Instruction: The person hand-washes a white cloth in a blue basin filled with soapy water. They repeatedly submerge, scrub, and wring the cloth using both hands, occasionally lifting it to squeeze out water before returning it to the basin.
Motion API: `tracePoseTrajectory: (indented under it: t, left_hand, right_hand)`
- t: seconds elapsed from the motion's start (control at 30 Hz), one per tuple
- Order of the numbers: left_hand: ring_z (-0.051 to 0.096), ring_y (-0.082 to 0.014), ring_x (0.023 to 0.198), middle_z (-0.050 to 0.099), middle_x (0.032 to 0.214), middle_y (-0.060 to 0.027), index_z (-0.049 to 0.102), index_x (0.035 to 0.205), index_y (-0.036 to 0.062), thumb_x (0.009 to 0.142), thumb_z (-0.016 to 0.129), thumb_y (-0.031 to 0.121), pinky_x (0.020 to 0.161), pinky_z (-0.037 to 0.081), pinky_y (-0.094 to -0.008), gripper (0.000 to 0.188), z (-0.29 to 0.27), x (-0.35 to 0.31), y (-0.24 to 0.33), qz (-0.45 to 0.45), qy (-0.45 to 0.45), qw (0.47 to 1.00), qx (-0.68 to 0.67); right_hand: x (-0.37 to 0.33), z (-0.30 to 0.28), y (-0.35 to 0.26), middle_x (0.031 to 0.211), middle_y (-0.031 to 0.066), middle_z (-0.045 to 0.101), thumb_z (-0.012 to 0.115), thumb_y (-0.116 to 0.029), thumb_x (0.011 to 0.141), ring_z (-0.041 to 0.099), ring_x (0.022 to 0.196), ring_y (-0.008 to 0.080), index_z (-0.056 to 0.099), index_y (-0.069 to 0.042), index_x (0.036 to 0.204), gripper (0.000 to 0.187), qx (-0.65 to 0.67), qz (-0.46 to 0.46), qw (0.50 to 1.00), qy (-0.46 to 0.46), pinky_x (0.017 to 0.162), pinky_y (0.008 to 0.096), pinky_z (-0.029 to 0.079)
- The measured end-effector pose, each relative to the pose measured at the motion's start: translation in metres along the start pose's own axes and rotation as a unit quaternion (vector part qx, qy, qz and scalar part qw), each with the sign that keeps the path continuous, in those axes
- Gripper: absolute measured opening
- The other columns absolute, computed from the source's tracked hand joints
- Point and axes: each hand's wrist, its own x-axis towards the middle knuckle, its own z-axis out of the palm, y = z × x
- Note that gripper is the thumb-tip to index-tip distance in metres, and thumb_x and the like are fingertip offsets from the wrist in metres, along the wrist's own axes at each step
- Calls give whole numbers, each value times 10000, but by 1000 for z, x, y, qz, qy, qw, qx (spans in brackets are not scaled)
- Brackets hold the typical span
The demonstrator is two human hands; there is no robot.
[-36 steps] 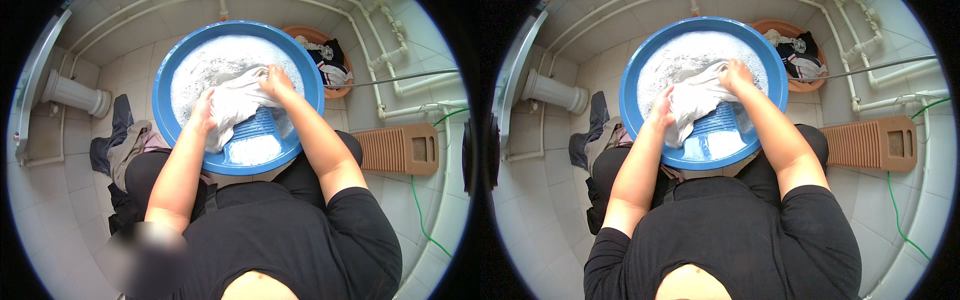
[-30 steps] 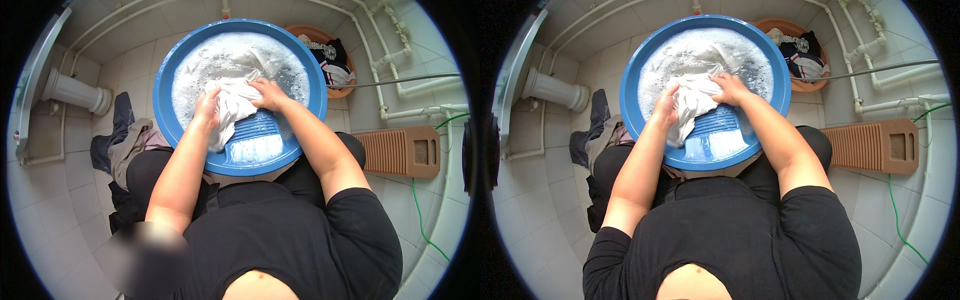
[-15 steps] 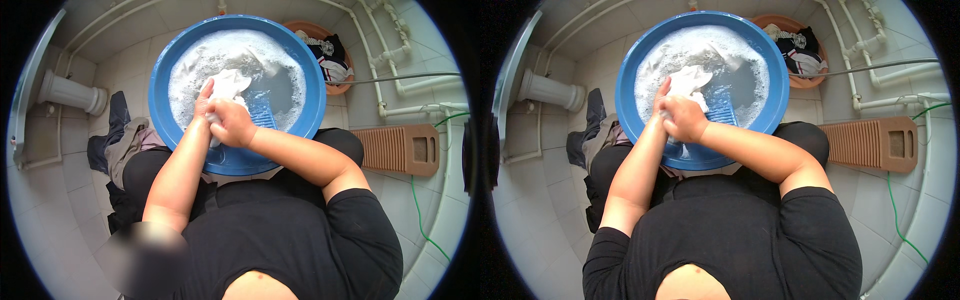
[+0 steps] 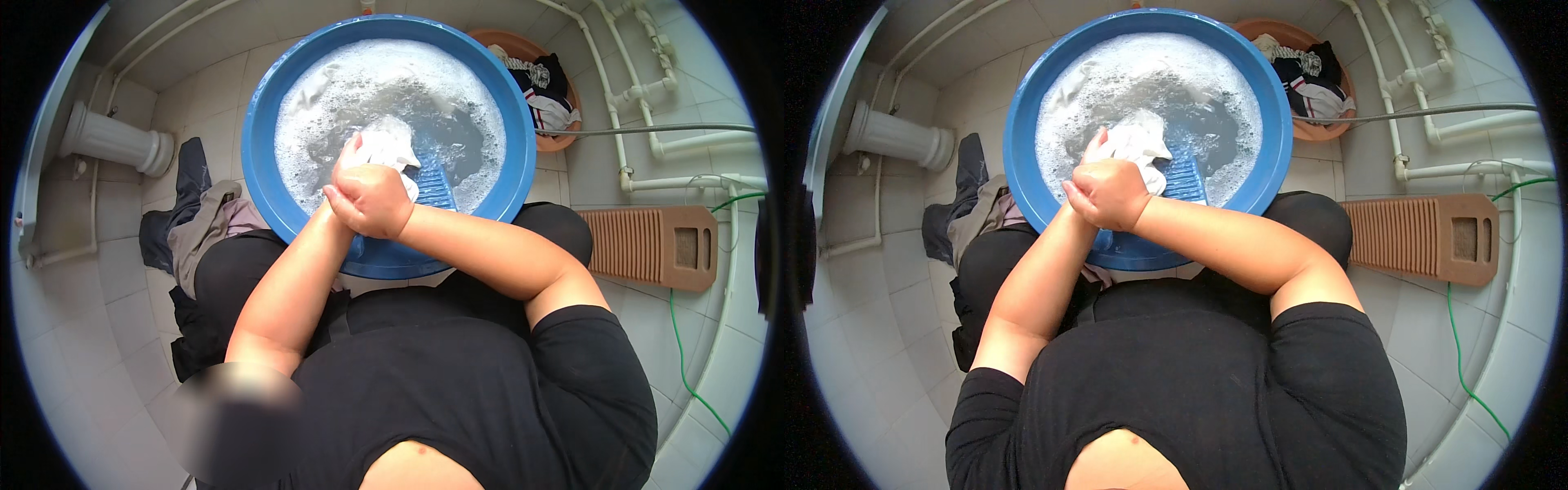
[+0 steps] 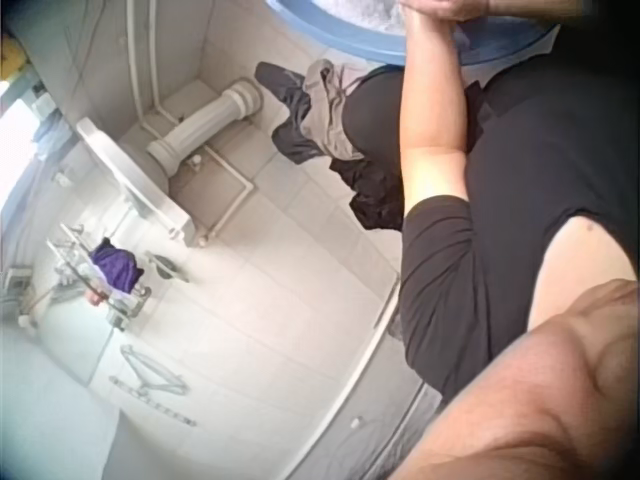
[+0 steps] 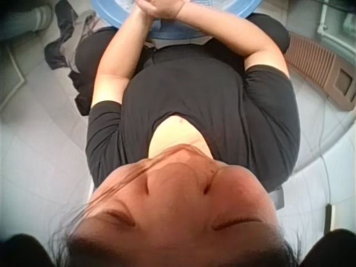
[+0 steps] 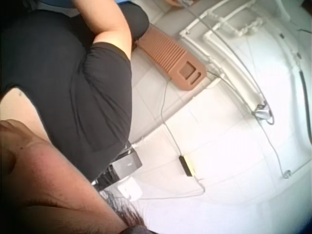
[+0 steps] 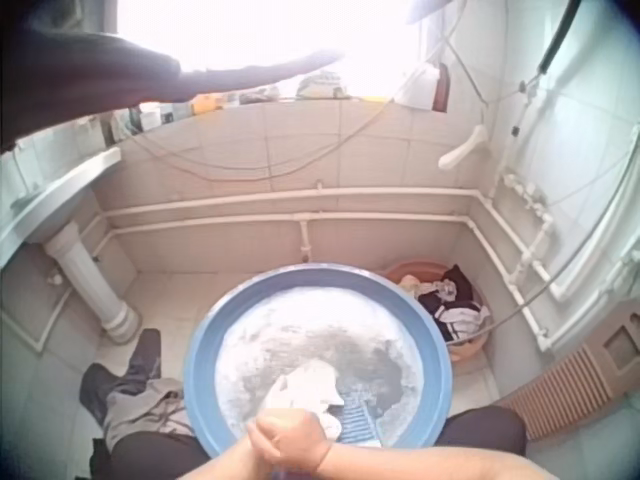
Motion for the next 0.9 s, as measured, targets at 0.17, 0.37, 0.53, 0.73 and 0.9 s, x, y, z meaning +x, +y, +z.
tracePoseTrajectory:
  t: [0.17, 0.37, 0.53, 0.73, 0.9]
  left_hand:
    - [487, -313, 1127, 503, 1233, -153, 447, 1238, 47, 886, 344, 514, 965, 378, -456, 594, 3, 18, 10, -129, -20, 979, -153]
    - [448, -316, 1172, 465, 1263, -188, 376, 1266, -38, 930, 342, 269, 1013, 333, -442, 456, -17, 39, 2, -22, 44, 995, -85]
    - [474, -313, 1142, 487, 1223, -199, 376, 1244, -59, 936, 320, 177, 1008, 352, -431, 392, -26, 49, -7, -29, 121, 990, -60]
    - [530, -266, 1065, 533, 1158, -155, 429, 1199, -18, 911, 421, 382, 935, 417, -400, 493, -31, 57, -2, -98, -17, 984, -149]
    - [591, -233, 860, 598, 937, -120, 539, 1050, 50, 868, 522, 381, 757, 487, -371, 378, -37, 42, 19, -126, -38, 985, -109]
  right_hand:
    - [20, -28, 65, 691, 123, 615, 568, -338, 801, 599, 661, 328, 589, -104, 727, 246, -81, 169, 979, 80, 591, 403, 476]
    - [13, -64, 124, 1204, 172, 499, 595, -482, 769, 461, 1138, 300, 567, -111, 1087, 489, -338, 261, 904, -14, 888, 388, 414]
    - [2, -58, 139, 1230, 136, 476, 637, -418, 726, 462, 1129, 321, 575, -123, 1110, 488, -239, 368, 888, -139, 938, 398, 396]
    - [6, -20, 101, 1033, 177, 575, 636, -215, 646, 555, 970, 329, 577, -33, 1020, 420, 78, 257, 962, 42, 849, 356, 450]
    - [3, -18, -8, 887, 153, 555, 632, -153, 627, 562, 855, 335, 547, -49, 908, 311, 56, -2, 993, -105, 747, 391, 466]
